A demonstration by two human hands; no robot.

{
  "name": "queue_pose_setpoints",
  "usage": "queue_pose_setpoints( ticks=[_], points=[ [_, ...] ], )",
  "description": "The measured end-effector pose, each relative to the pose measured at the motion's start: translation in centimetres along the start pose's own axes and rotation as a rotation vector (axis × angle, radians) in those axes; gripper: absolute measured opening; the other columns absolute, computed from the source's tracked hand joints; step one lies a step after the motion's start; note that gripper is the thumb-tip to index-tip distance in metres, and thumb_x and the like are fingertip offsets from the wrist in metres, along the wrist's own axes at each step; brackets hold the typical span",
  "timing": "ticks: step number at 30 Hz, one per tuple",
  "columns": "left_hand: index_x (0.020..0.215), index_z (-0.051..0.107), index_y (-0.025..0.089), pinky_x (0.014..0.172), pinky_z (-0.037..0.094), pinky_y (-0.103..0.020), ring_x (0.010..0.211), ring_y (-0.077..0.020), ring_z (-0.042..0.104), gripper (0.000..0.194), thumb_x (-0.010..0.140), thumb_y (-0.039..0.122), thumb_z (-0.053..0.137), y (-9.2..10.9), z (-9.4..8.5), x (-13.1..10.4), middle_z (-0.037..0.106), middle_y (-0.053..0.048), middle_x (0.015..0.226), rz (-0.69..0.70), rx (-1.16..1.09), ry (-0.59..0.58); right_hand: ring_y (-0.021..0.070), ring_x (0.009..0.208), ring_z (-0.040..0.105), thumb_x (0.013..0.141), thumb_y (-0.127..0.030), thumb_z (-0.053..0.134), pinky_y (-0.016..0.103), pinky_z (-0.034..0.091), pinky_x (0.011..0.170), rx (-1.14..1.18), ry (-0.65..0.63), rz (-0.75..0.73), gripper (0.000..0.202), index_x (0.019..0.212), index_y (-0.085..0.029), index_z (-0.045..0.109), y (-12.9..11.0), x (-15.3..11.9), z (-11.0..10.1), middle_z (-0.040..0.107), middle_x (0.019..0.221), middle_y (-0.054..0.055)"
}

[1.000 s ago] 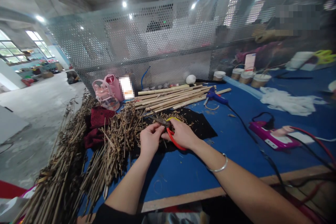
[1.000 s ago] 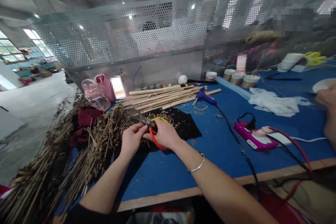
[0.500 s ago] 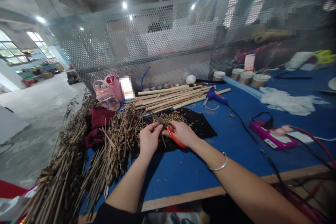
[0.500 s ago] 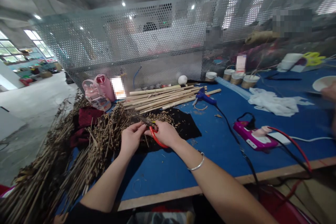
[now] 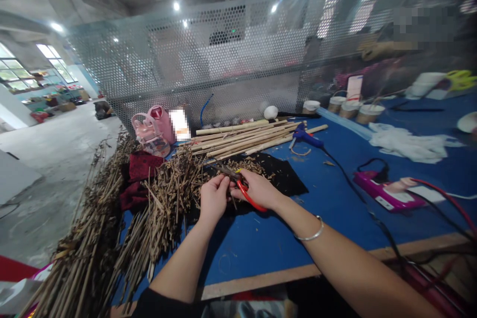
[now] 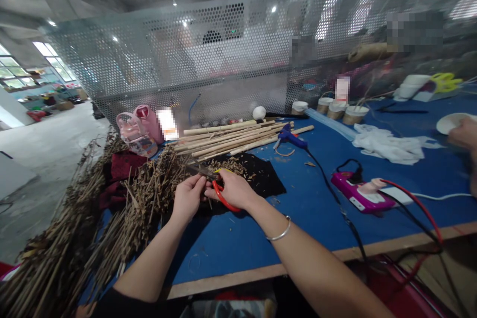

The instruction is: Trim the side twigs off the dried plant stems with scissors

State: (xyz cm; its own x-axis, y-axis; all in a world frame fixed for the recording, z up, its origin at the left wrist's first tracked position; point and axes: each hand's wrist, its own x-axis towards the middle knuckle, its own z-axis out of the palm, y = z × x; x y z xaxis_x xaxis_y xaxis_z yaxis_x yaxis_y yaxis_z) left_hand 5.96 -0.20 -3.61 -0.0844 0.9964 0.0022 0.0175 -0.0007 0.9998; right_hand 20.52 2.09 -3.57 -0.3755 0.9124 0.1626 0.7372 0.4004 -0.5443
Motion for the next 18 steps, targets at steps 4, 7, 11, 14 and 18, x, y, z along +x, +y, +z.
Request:
queue_pose_setpoints(
  ticks=[4, 7, 11, 14, 18],
  points=[
    [0.082, 0.064, 0.013, 0.039, 0.040, -0.016, 0.046, -0.0072, 0.049, 0.027, 0.074, 0.036, 0.054, -0.02, 0.02, -0.07, 0.063, -0.003, 0.068, -0.001, -0.008, -0.020, 0.0114, 0.059, 0.050, 0.071, -0.050, 0.056, 0.021, 0.029, 0.052, 0.029, 0.011, 0.017, 0.033, 0.081, -0.019, 0.050, 0.07, 0.06, 0.32, 0.057, 0.072, 0.001],
    [0.091, 0.063, 0.014, 0.041, 0.041, -0.016, 0.048, -0.0074, 0.050, 0.030, 0.073, 0.036, 0.056, 0.02, 0.14, -0.19, 0.064, -0.003, 0.071, -0.019, -0.021, -0.020, 0.0114, 0.058, 0.049, 0.073, -0.050, 0.054, 0.021, 0.029, 0.052, 0.043, 0.031, 0.017, 0.032, 0.081, -0.019, 0.050, 0.20, 0.19, 0.39, 0.057, 0.068, 0.000],
    [0.093, 0.065, 0.014, 0.039, 0.038, -0.016, 0.045, -0.0073, 0.048, 0.032, 0.071, 0.036, 0.058, -0.07, 0.31, -0.36, 0.060, -0.001, 0.060, -0.071, 0.020, -0.060, 0.0111, 0.056, 0.047, 0.075, -0.048, 0.053, 0.021, 0.029, 0.051, 0.054, 0.034, 0.035, 0.030, 0.082, -0.019, 0.050, 0.38, 0.24, 0.14, 0.055, 0.064, -0.001],
    [0.091, 0.067, 0.014, 0.038, 0.037, -0.017, 0.042, -0.0066, 0.044, 0.032, 0.071, 0.037, 0.057, -0.24, 0.37, -0.44, 0.057, 0.000, 0.055, -0.066, 0.046, -0.062, 0.0115, 0.060, 0.048, 0.070, -0.047, 0.059, 0.021, 0.030, 0.054, 0.043, 0.036, 0.017, 0.033, 0.085, -0.019, 0.048, 0.38, 0.18, -0.11, 0.055, 0.071, 0.000],
    [0.092, 0.068, 0.015, 0.037, 0.036, -0.018, 0.041, -0.0067, 0.043, 0.032, 0.070, 0.037, 0.058, -0.49, 0.36, -0.46, 0.060, -0.001, 0.060, -0.066, 0.072, -0.049, 0.0129, 0.068, 0.050, 0.066, -0.047, 0.063, 0.023, 0.033, 0.059, 0.006, 0.084, -0.026, 0.038, 0.085, -0.019, 0.047, 0.25, 0.15, -0.18, 0.054, 0.080, 0.002]
  ],
)
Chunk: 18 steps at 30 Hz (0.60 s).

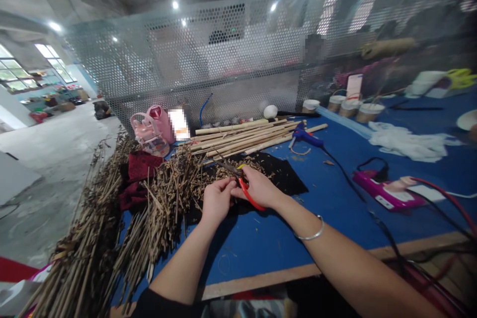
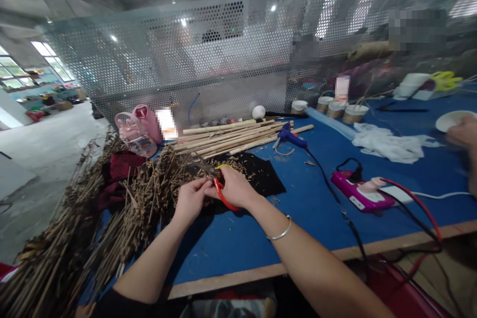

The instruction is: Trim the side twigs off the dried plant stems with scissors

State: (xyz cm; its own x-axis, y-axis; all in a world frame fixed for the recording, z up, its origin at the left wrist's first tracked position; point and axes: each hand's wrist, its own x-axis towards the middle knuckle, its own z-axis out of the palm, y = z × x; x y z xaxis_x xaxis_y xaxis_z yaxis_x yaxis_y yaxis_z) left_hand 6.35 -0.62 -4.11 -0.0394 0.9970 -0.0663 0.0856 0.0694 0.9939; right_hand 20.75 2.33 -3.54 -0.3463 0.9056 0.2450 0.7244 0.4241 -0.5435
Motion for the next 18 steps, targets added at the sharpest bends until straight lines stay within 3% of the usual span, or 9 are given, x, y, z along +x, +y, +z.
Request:
queue_pose_setpoints(
  ticks=[6, 18],
  points=[
    [0.094, 0.068, 0.016, 0.036, 0.032, -0.017, 0.038, -0.0064, 0.039, 0.033, 0.071, 0.036, 0.056, 0.24, -0.07, -0.12, 0.055, 0.002, 0.051, 0.040, 0.002, -0.012, 0.0122, 0.062, 0.049, 0.071, -0.046, 0.058, 0.021, 0.029, 0.054, -0.015, 0.021, 0.068, 0.031, 0.083, -0.020, 0.049, -0.25, -0.07, 0.29, 0.054, 0.070, -0.001],
    [0.093, 0.067, 0.015, 0.037, 0.035, -0.018, 0.043, -0.0091, 0.049, 0.032, 0.072, 0.036, 0.056, 0.13, -0.31, 0.00, 0.064, -0.003, 0.061, 0.038, 0.011, 0.025, 0.0112, 0.053, 0.046, 0.071, -0.054, 0.055, 0.021, 0.026, 0.048, -0.013, 0.009, 0.098, 0.034, 0.074, -0.020, 0.051, 0.13, -0.01, 0.57, 0.054, 0.062, -0.001]
  ],
)
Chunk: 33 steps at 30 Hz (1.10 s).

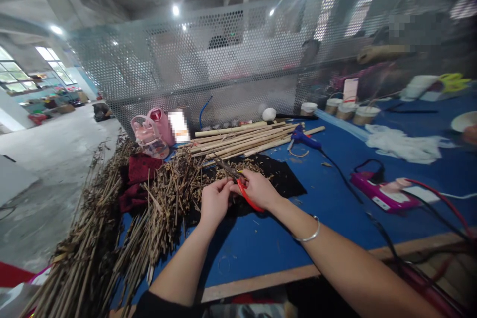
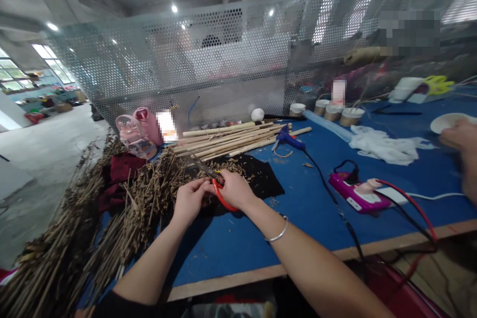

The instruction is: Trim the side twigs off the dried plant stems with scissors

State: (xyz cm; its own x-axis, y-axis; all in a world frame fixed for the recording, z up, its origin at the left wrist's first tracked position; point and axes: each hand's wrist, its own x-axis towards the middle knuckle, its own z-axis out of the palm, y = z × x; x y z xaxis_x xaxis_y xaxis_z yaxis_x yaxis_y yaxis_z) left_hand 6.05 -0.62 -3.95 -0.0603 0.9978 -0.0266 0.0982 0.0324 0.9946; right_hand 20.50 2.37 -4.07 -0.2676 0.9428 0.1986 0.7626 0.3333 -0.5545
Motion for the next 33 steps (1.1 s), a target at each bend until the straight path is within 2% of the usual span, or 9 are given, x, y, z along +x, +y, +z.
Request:
queue_pose_setpoints(
  ticks=[6, 14, 18, 22, 27, 33],
  points=[
    [0.094, 0.066, 0.017, 0.038, 0.038, -0.017, 0.050, -0.0115, 0.055, 0.030, 0.073, 0.035, 0.055, 0.2, 0.2, 0.0, 0.064, -0.003, 0.061, -0.037, -0.039, -0.014, 0.0118, 0.052, 0.047, 0.074, -0.055, 0.050, 0.021, 0.027, 0.048, -0.011, -0.027, -0.002, 0.036, 0.072, -0.019, 0.052, 0.1, 0.3, -0.1, 0.055, 0.061, 0.000],
    [0.095, 0.066, 0.017, 0.039, 0.042, -0.019, 0.043, -0.0076, 0.047, 0.030, 0.074, 0.034, 0.053, 0.0, 0.2, 0.1, 0.061, -0.001, 0.062, -0.019, -0.032, -0.032, 0.0120, 0.060, 0.049, 0.069, -0.054, 0.056, 0.021, 0.029, 0.052, -0.026, -0.056, -0.093, 0.037, 0.082, -0.020, 0.048, 0.1, 0.1, -0.7, 0.055, 0.071, 0.000],
    [0.094, 0.066, 0.016, 0.039, 0.043, -0.019, 0.042, -0.0073, 0.045, 0.031, 0.075, 0.036, 0.052, -0.2, 0.3, 0.1, 0.058, 0.000, 0.060, 0.000, -0.035, -0.075, 0.0126, 0.065, 0.047, 0.068, -0.050, 0.059, 0.022, 0.032, 0.057, -0.012, -0.014, -0.154, 0.036, 0.080, -0.019, 0.046, 0.0, 0.1, -0.6, 0.053, 0.076, 0.001],
    [0.093, 0.065, 0.015, 0.039, 0.044, -0.019, 0.040, -0.0061, 0.042, 0.031, 0.075, 0.037, 0.052, 0.0, 0.4, 0.1, 0.055, 0.001, 0.057, -0.016, -0.086, -0.119, 0.0122, 0.066, 0.048, 0.069, -0.047, 0.060, 0.022, 0.033, 0.057, 0.059, -0.030, -0.133, 0.034, 0.081, -0.019, 0.046, -0.1, 0.0, -0.3, 0.054, 0.076, 0.001],
    [0.089, 0.066, 0.014, 0.037, 0.043, -0.017, 0.039, -0.0050, 0.039, 0.029, 0.075, 0.035, 0.051, 0.6, 0.4, -0.2, 0.052, 0.002, 0.054, -0.015, -0.101, -0.125, 0.0109, 0.055, 0.046, 0.070, -0.049, 0.058, 0.021, 0.030, 0.051, 0.126, -0.087, -0.057, 0.033, 0.080, -0.020, 0.047, 0.1, 0.0, 0.1, 0.053, 0.063, -0.002],
    [0.093, 0.064, 0.014, 0.036, 0.041, -0.017, 0.042, -0.0067, 0.044, 0.030, 0.076, 0.034, 0.050, 0.4, 0.2, -0.2, 0.055, 0.000, 0.057, 0.007, -0.080, -0.097, 0.0107, 0.053, 0.046, 0.068, -0.053, 0.058, 0.020, 0.028, 0.048, 0.103, -0.040, -0.057, 0.035, 0.072, -0.020, 0.047, 0.7, 0.3, 0.4, 0.055, 0.062, -0.001]
  ],
)
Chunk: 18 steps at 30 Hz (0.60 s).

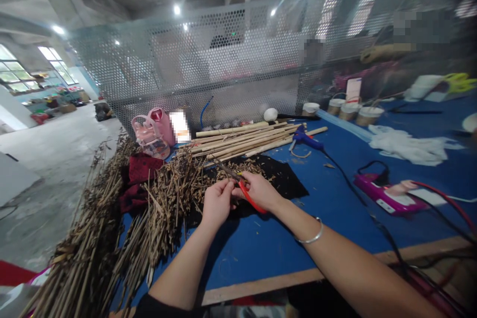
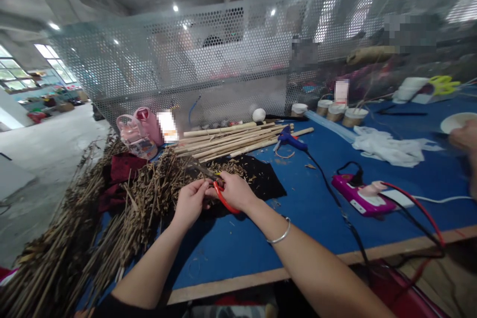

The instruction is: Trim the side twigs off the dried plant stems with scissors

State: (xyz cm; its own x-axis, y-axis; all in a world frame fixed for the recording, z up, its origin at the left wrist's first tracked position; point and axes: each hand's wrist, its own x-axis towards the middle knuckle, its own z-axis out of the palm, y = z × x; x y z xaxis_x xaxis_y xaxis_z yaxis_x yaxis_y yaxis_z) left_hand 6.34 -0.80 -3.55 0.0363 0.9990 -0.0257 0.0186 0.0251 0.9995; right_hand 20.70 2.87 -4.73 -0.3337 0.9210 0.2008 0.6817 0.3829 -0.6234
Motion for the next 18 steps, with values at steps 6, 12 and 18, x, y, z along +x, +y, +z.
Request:
queue_pose_setpoints(
  ticks=[6, 12, 18],
  points=[
    [0.096, 0.063, 0.015, 0.037, 0.041, -0.017, 0.048, -0.0102, 0.052, 0.032, 0.075, 0.037, 0.052, -0.2, -0.1, 0.2, 0.059, -0.001, 0.058, -0.026, -0.010, 0.017, 0.0116, 0.053, 0.048, 0.073, -0.054, 0.052, 0.020, 0.027, 0.047, -0.038, -0.013, -0.013, 0.035, 0.073, -0.019, 0.049, -0.1, 0.1, -0.1, 0.056, 0.062, 0.000],
    [0.086, 0.065, 0.014, 0.037, 0.041, -0.017, 0.042, -0.0065, 0.046, 0.031, 0.071, 0.039, 0.057, 0.4, -0.1, 0.0, 0.060, 0.000, 0.061, -0.015, -0.002, 0.065, 0.0131, 0.059, 0.051, 0.069, -0.054, 0.057, 0.021, 0.028, 0.051, -0.177, 0.025, -0.024, 0.037, 0.081, -0.020, 0.049, -0.8, -0.3, -0.7, 0.057, 0.069, 0.001],
    [0.082, 0.067, 0.013, 0.034, 0.033, -0.017, 0.037, -0.0048, 0.039, 0.030, 0.068, 0.038, 0.060, 0.4, -0.1, 0.1, 0.057, 0.002, 0.053, -0.017, 0.017, 0.087, 0.0139, 0.067, 0.049, 0.065, -0.052, 0.062, 0.023, 0.032, 0.057, -0.194, 0.046, -0.084, 0.041, 0.083, -0.018, 0.047, -1.1, -0.4, -0.8, 0.054, 0.079, 0.003]
  ],
)
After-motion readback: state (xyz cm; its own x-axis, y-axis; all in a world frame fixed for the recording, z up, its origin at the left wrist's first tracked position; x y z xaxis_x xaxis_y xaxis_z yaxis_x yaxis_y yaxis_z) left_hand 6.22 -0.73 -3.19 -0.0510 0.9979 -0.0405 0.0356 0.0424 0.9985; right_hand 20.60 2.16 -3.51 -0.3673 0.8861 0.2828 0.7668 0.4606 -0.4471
